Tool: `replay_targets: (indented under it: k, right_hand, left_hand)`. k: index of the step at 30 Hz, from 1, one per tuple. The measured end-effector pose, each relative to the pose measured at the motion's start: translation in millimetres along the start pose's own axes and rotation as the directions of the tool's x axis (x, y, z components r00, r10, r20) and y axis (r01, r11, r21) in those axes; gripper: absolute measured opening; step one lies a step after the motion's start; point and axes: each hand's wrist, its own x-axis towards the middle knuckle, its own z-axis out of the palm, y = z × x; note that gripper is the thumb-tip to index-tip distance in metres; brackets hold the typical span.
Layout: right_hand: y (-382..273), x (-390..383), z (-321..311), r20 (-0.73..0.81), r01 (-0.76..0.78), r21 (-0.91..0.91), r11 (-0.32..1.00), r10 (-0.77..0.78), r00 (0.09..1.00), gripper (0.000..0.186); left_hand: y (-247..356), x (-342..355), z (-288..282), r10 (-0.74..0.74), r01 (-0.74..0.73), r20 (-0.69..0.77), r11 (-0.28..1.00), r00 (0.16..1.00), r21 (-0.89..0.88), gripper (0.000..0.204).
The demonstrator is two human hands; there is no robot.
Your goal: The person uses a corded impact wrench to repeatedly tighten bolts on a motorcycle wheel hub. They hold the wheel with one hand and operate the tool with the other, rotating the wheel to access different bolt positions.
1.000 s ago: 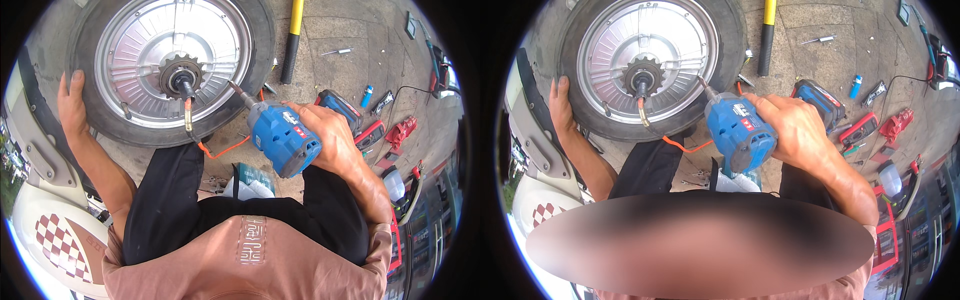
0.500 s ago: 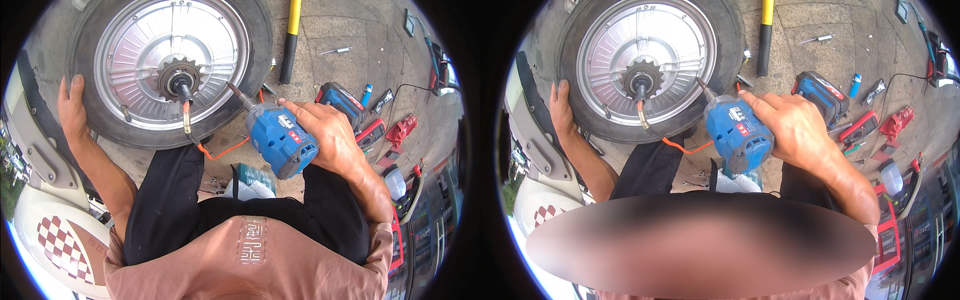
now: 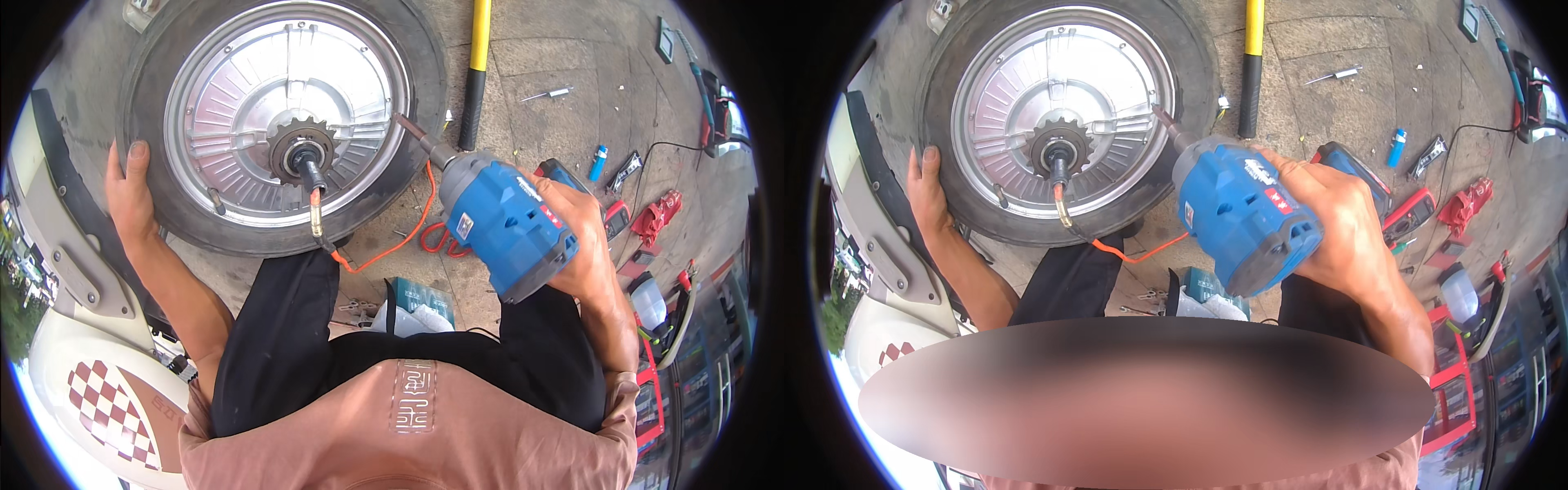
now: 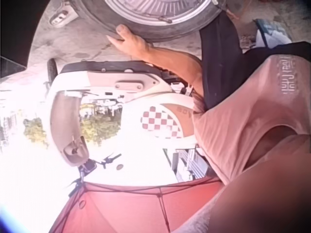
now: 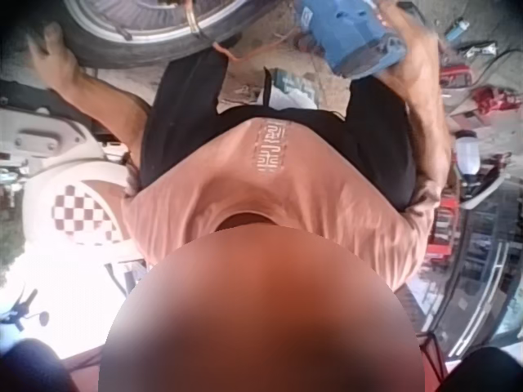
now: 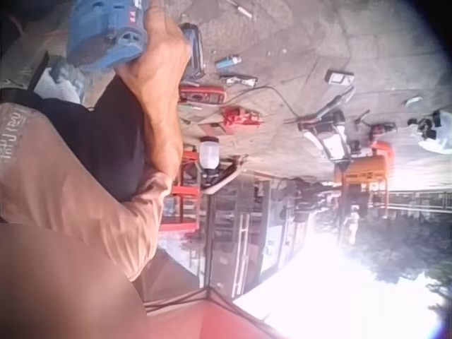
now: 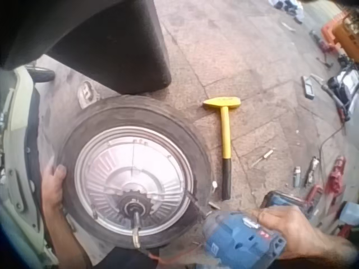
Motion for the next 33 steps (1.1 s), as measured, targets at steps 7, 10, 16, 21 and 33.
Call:
replay_targets:
  k: [7, 10, 16, 21, 33]
  right_hand:
    - [38, 6, 16, 0.012, -0.001, 0.087, 0.996, 0.000, 1.000, 0.046]
    - [43, 7, 19, -0.029, 0.022, 0.114, 0.993, -0.019, 0.999, 0.042]
    - [46, 8, 19, -0.095, 0.029, 0.123, 0.992, -0.017, 0.995, 0.034]
    - [43, 10, 19, -0.115, 0.071, 0.115, 0.991, -0.057, 0.992, 0.030]
    - [32, 38, 21, -0.251, 0.193, 0.056, 0.980, -0.174, 0.952, 0.026]
  left_hand:
    - [-3, 2, -3, 0.016, -0.015, 0.046, 0.999, 0.999, -0.029, 0.075]
    - [-4, 2, -4, 0.009, -0.003, 0.077, 0.997, 0.997, -0.076, 0.072]
    - [-4, 1, -3, 0.029, -0.022, 0.086, 0.997, 0.996, -0.081, 0.070]
    - [-4, 0, -2, -0.002, 0.004, 0.030, 0.996, 1.000, -0.088, 0.082]
    - [2, -5, 3, -0.013, 0.020, 0.054, 0.990, 0.998, -0.137, 0.084]
